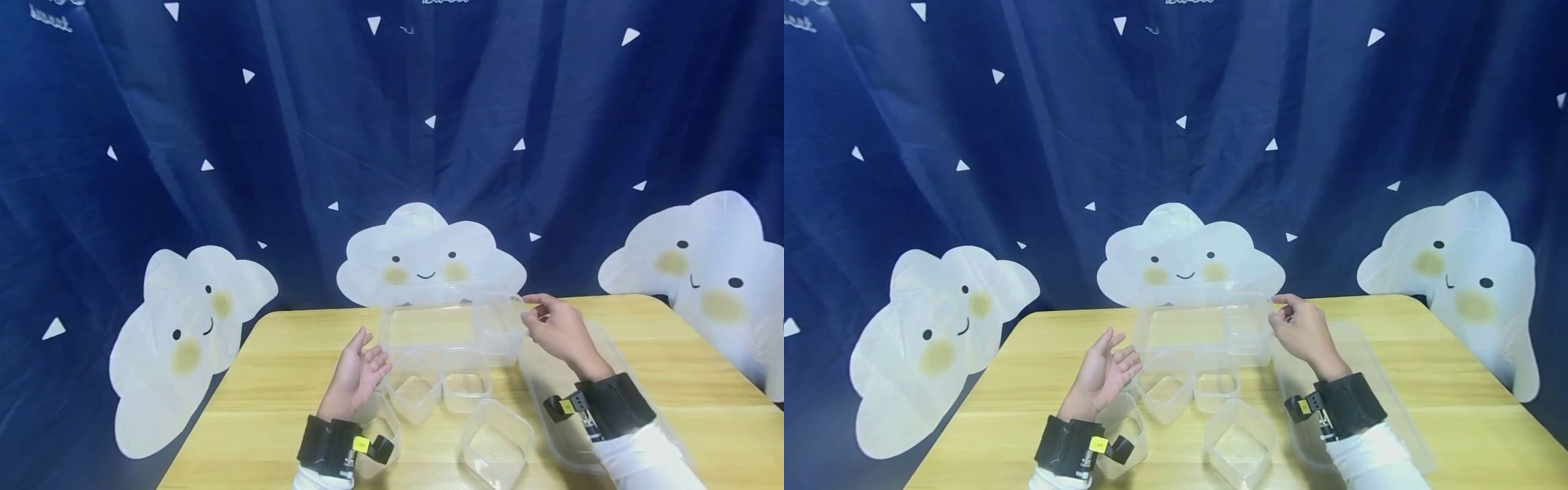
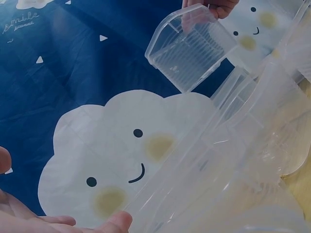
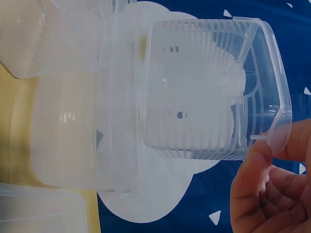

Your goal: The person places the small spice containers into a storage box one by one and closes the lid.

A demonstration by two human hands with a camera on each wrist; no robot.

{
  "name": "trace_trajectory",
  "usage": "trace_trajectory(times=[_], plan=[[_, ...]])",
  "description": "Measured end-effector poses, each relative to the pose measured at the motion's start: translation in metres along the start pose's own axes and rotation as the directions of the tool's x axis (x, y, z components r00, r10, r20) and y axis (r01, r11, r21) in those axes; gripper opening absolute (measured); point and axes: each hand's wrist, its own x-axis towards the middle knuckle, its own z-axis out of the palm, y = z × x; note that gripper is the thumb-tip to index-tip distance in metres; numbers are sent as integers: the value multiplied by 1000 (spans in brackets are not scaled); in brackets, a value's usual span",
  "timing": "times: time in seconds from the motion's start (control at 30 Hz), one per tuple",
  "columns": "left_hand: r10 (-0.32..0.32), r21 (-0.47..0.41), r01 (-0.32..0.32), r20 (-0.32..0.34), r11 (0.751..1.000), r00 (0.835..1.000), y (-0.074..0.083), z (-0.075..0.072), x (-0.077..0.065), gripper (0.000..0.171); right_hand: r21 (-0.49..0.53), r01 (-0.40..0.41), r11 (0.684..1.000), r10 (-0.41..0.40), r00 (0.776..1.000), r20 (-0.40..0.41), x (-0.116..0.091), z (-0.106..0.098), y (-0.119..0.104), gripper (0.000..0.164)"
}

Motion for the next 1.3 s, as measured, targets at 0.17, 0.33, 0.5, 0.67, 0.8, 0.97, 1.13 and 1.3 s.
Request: trace_trajectory(times=[0.17, 0.33, 0.5, 0.67, 0.8, 0.97, 1.13, 1.3], plan=[[7, 19, -7, 0, 1000, 1000, 2, -1, -2, 77, 12, 12, 1000, -12, 1000, 7, 6, 3, -1, 31], [5, 22, -6, 17, 1000, 1000, 2, -1, -2, 75, 1, 18, 1000, -18, 1000, 1, 11, 3, -1, 30], [5, 32, -5, 21, 999, 1000, 2, 0, -2, 75, -3, 19, 1000, -19, 1000, 12, 16, 3, 2, 32], [2, 34, -3, 27, 999, 1000, 2, 0, -1, 81, -21, 23, 1000, -23, 1000, 13, 21, 5, 7, 32], [3, 34, -4, 25, 999, 1000, 2, 1, -1, 81, -39, 21, 999, -20, 1000, 14, 23, 7, 10, 33], [5, 41, -6, 28, 999, 1000, 3, 0, -2, 79, -50, 18, 999, -17, 1000, 7, 26, 9, 13, 32], [1, 46, -3, 25, 999, 1000, 3, 1, -2, 77, -48, 7, 999, -7, 1000, 7, 27, 10, 16, 33], [0, 42, -1, 17, 999, 1000, 1, 0, -3, 81, -58, 0, 998, 1, 1000, 8, 28, 12, 19, 32]])
